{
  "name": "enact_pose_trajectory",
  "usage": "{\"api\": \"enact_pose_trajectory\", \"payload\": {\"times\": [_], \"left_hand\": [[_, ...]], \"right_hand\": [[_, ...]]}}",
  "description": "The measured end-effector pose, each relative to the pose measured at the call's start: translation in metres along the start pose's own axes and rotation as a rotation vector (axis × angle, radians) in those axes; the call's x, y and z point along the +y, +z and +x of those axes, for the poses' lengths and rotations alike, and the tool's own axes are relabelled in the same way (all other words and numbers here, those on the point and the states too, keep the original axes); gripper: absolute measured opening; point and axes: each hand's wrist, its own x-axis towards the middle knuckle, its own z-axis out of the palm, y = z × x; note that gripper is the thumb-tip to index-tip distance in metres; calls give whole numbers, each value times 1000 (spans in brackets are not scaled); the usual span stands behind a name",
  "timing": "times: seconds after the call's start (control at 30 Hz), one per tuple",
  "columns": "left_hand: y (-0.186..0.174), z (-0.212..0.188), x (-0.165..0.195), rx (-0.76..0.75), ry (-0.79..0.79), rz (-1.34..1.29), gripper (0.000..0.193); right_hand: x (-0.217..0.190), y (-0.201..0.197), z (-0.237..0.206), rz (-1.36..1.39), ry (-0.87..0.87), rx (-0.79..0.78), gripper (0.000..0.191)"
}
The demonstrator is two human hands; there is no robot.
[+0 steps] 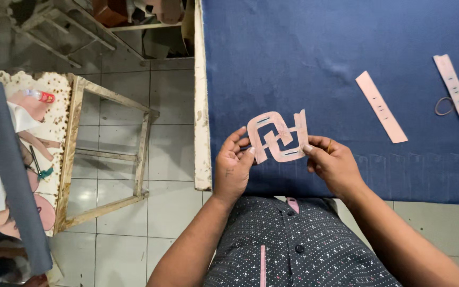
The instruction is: The person works at a cutting table covered with blue fabric that already has chalk outlines. They place pink paper pattern templates on the fabric, hold each template steady with one hand, and trace around it with a marking pen, repositioning templates one at a time to add new outlines.
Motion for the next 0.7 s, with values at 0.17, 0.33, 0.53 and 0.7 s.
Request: {"api": "enact_pose_trajectory", "payload": {"times": [0.17,0.33,0.53,0.7], "left_hand": [[-22,0,-3,43,-41,-38,50],[-38,-3,-8,61,-27,-12,49],[-53,-10,-6,87,-90,35,52],[-61,-12,-10,56,-176,102,40]], "right_hand": [[3,20,11,-48,45,4,30],[8,31,23,-65,34,-29,28],[10,43,28,-127,39,-40,30],[4,44,28,-201,29,-69,33]]}}
